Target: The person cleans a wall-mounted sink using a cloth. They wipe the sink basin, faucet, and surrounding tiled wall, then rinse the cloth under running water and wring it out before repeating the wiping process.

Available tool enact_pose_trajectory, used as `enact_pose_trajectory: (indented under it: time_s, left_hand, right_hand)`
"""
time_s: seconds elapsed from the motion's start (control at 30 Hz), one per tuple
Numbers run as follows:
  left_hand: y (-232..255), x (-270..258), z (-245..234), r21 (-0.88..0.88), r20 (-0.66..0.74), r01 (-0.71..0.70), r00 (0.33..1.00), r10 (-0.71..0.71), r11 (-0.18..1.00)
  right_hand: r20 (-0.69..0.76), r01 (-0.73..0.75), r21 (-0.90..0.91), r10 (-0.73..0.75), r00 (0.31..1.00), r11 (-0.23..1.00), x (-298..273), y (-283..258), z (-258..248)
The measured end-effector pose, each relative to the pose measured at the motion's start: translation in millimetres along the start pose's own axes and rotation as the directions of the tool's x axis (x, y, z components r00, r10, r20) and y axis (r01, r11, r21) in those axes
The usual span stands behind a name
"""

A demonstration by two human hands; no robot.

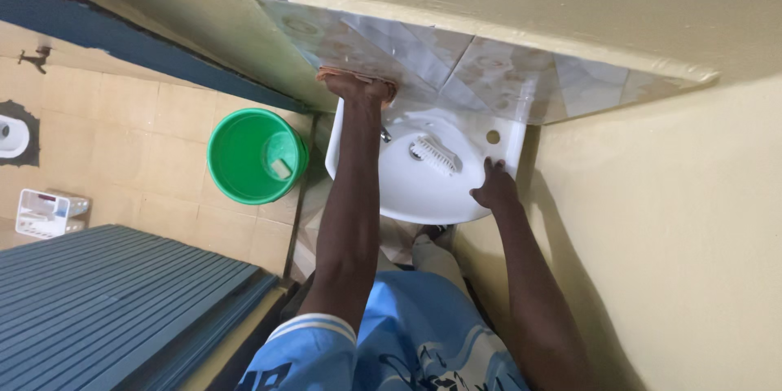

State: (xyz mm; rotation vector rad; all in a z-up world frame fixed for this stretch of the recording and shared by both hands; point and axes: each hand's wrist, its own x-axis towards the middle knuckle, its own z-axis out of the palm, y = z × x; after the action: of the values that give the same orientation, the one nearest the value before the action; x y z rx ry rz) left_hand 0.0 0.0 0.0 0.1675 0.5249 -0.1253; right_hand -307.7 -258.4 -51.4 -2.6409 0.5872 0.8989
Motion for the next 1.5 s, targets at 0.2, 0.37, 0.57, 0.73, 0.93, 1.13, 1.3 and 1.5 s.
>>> enact_pose_trajectory:
  time_s: [0.2,0.37,0.57,0.73,0.93,1.13,1.3,1.5]
  left_hand:
    - [43.0,19.0,-23.4,-0.104,-0.214,-0.171,0.966,0.146,0.98]
    - [36.8,24.0,-40.5,-0.112,-0.135,-0.252,0.962,0.236,0.961]
    - [39.9,24.1,-40.4,-0.205,-0.175,-0.169,0.975,0.134,0.964]
    - [18.6,26.1,-53.6,-0.056,-0.16,-0.263,0.955,0.252,0.963]
    - [12.0,42.3,-42.3,0.239,-0.061,-0.122,0.988,0.14,0.963]
    - [41.5,43.7,-35.1,0.148,-0.192,0.196,0.967,-0.166,0.969]
    - [24.3,21.0,-36.9,0.135,0.304,0.342,0.879,-0.368,0.93]
    - [-48.6,-23.7,-32.2,0.128,-0.053,0.283,0.959,-0.279,0.951]
  right_hand:
    - [-0.022,0.016,0.08,-0.015,1.0,0.997,5.6,7.0,-2.6]
    - [-0.075,0.048,0.108,-0.04,0.996,0.993,-3.3,5.1,2.2]
    - [-0.029,0.012,0.016,-0.012,1.0,1.0,-3.5,-4.3,-4.6]
    - [-0.046,0.012,-0.014,-0.013,0.999,1.0,-1.5,-10.3,-4.7]
    - [-0.072,0.031,0.039,-0.028,0.997,0.999,-6.8,-6.4,-5.1]
    - [-0.093,0.023,0.013,-0.021,0.995,1.0,-1.8,-8.3,-3.2]
    - [-0.082,0.012,-0.078,-0.019,0.996,0.997,-1.5,-14.5,3.2]
    - [-0.082,0.009,-0.102,-0.017,0.997,0.995,1.8,-14.3,3.0]
